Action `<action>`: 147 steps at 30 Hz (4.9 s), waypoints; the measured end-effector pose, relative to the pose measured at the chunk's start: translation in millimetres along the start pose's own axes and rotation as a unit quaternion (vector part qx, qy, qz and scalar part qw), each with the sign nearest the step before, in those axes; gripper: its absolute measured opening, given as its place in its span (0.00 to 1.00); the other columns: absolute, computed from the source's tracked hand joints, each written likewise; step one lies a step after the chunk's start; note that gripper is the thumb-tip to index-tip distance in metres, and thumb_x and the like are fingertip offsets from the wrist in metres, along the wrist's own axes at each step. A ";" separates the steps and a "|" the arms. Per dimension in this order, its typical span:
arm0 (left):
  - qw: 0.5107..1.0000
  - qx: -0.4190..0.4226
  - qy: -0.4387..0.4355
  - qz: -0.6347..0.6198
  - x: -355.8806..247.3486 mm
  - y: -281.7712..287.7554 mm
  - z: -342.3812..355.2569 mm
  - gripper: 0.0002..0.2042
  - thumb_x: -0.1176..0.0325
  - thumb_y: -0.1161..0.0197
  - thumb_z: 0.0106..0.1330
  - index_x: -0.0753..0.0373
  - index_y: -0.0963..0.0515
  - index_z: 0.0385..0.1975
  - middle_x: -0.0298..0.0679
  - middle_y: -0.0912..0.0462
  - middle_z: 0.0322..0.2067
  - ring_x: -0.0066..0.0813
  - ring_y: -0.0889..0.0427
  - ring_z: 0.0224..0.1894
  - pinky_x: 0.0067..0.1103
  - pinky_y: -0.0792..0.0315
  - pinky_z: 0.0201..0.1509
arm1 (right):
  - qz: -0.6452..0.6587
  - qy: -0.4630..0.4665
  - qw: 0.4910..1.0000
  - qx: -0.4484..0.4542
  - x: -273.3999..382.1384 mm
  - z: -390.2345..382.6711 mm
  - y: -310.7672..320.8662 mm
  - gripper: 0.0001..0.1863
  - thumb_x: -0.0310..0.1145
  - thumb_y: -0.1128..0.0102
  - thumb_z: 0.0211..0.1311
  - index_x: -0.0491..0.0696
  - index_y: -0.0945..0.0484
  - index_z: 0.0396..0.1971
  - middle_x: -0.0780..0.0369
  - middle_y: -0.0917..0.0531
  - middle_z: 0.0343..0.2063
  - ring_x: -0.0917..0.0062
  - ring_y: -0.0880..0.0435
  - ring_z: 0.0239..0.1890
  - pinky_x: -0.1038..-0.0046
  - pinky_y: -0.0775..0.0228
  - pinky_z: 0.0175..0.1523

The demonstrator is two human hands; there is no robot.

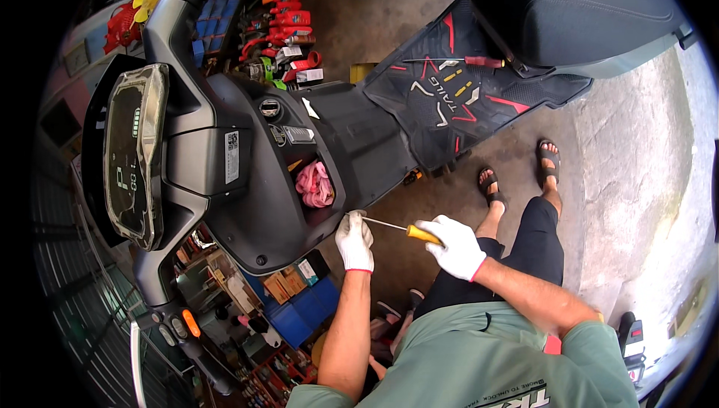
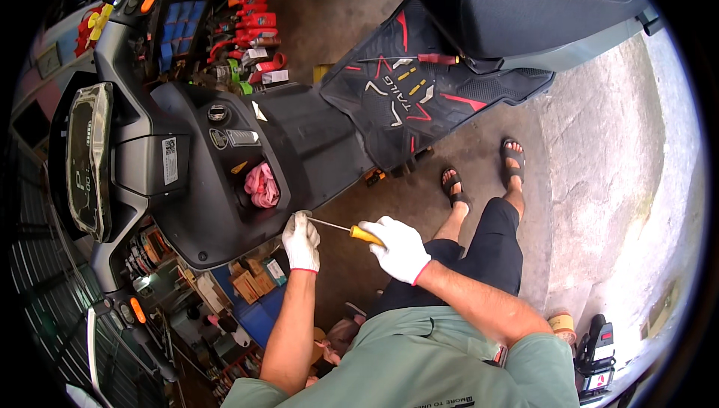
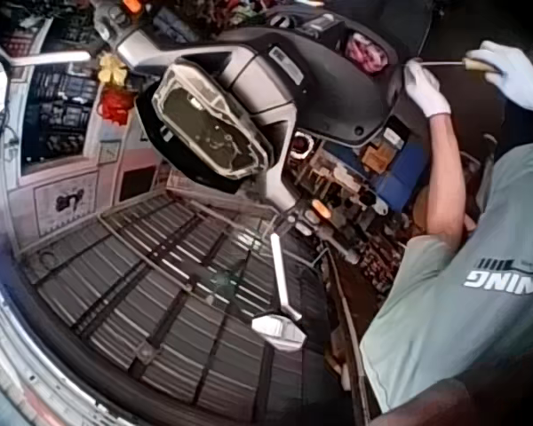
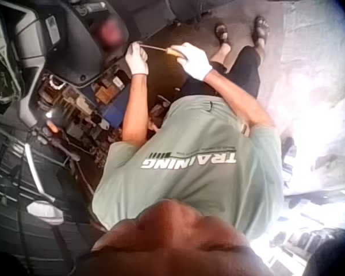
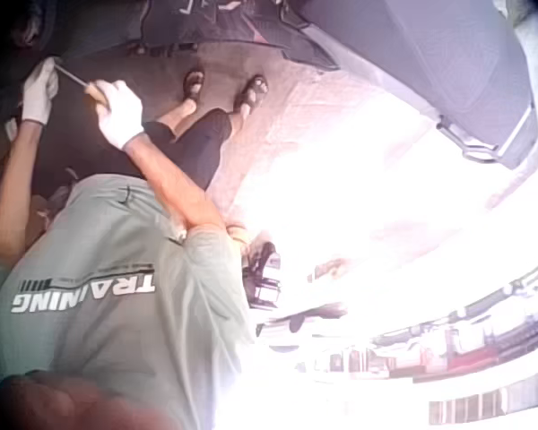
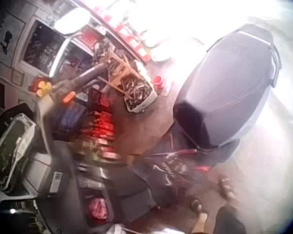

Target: The person unscrews screws from the front body panel of a scooter using a screwdriver and then detaches the plastic panel from the frame by hand.

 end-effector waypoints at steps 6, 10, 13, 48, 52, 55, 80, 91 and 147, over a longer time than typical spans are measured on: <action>1.000 0.006 -0.011 -0.010 -1.5 -3.9 0.5 0.10 0.61 0.43 0.75 0.60 0.25 0.36 0.21 0.46 0.13 0.11 0.52 0.12 0.16 0.58 0.16 | -0.053 0.030 0.998 0.002 7.2 18.3 20.5 0.23 0.29 0.36 0.52 0.54 0.22 0.51 0.60 0.22 0.35 0.61 0.19 0.37 0.64 0.25 0.43; 1.000 0.008 -0.017 -0.016 -0.6 -7.3 -0.5 0.11 0.60 0.43 0.75 0.61 0.24 0.36 0.20 0.45 0.13 0.09 0.51 0.12 0.16 0.58 0.15 | -0.017 0.000 0.996 0.093 -4.8 45.6 34.6 0.21 0.32 0.36 0.54 0.54 0.21 0.50 0.59 0.20 0.38 0.61 0.18 0.40 0.62 0.24 0.46; 1.000 -0.005 -0.008 -0.020 -0.7 -8.1 -2.0 0.10 0.60 0.42 0.74 0.60 0.24 0.35 0.21 0.45 0.13 0.10 0.51 0.12 0.16 0.57 0.15 | -0.019 0.035 0.990 0.137 -14.1 74.6 43.2 0.20 0.33 0.35 0.53 0.53 0.19 0.49 0.57 0.18 0.40 0.60 0.18 0.46 0.63 0.26 0.53; 0.998 0.045 0.003 0.042 -9.8 8.7 -8.6 0.07 0.65 0.43 0.74 0.60 0.24 0.36 0.22 0.45 0.14 0.12 0.51 0.12 0.16 0.57 0.16 | 0.089 -0.050 0.994 0.040 -3.3 -23.8 -6.0 0.29 0.33 0.36 0.57 0.54 0.27 0.61 0.58 0.23 0.32 0.61 0.19 0.32 0.63 0.24 0.39; 0.999 0.043 -0.003 0.028 -7.5 8.8 -6.4 0.08 0.64 0.43 0.74 0.62 0.24 0.38 0.22 0.46 0.14 0.12 0.51 0.12 0.16 0.57 0.16 | 0.089 -0.058 0.994 0.038 -3.0 -19.9 -3.4 0.28 0.32 0.36 0.56 0.54 0.26 0.60 0.58 0.23 0.33 0.61 0.19 0.32 0.63 0.24 0.39; 0.998 0.053 0.000 0.021 -6.3 8.2 -5.6 0.10 0.63 0.43 0.74 0.64 0.25 0.40 0.22 0.46 0.14 0.12 0.51 0.13 0.16 0.57 0.16 | 0.100 -0.068 0.992 0.033 -4.2 -17.0 -5.8 0.27 0.32 0.36 0.56 0.54 0.25 0.59 0.58 0.22 0.34 0.61 0.18 0.33 0.64 0.23 0.39; 0.997 0.067 0.018 -0.018 -4.4 7.2 1.7 0.11 0.64 0.43 0.75 0.68 0.25 0.40 0.23 0.43 0.14 0.11 0.49 0.14 0.15 0.55 0.18 | 0.098 -0.029 0.993 0.054 -20.3 36.4 10.9 0.24 0.27 0.33 0.53 0.52 0.22 0.52 0.61 0.21 0.30 0.64 0.18 0.29 0.66 0.24 0.36; 0.996 0.072 0.030 -0.050 -2.6 6.3 2.9 0.11 0.64 0.42 0.75 0.68 0.24 0.41 0.24 0.43 0.15 0.12 0.48 0.14 0.15 0.54 0.18 | 0.171 -0.125 0.962 0.173 -27.9 59.7 25.0 0.19 0.32 0.34 0.55 0.55 0.20 0.49 0.62 0.18 0.29 0.65 0.15 0.32 0.60 0.28 0.45; 0.993 0.091 0.039 -0.067 -5.2 -1.9 2.3 0.10 0.63 0.44 0.76 0.59 0.29 0.31 0.23 0.48 0.14 0.13 0.53 0.13 0.17 0.57 0.17 | -0.005 0.012 0.959 0.282 -18.2 149.0 58.0 0.17 0.34 0.34 0.51 0.49 0.17 0.43 0.56 0.14 0.35 0.60 0.14 0.41 0.63 0.24 0.48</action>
Point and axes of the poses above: each hand's wrist, its own z-axis towards the middle knuckle, its own y-axis out of the back of the hand, x = y × z, the point moved 5 cm from there along z, towards the middle knuckle
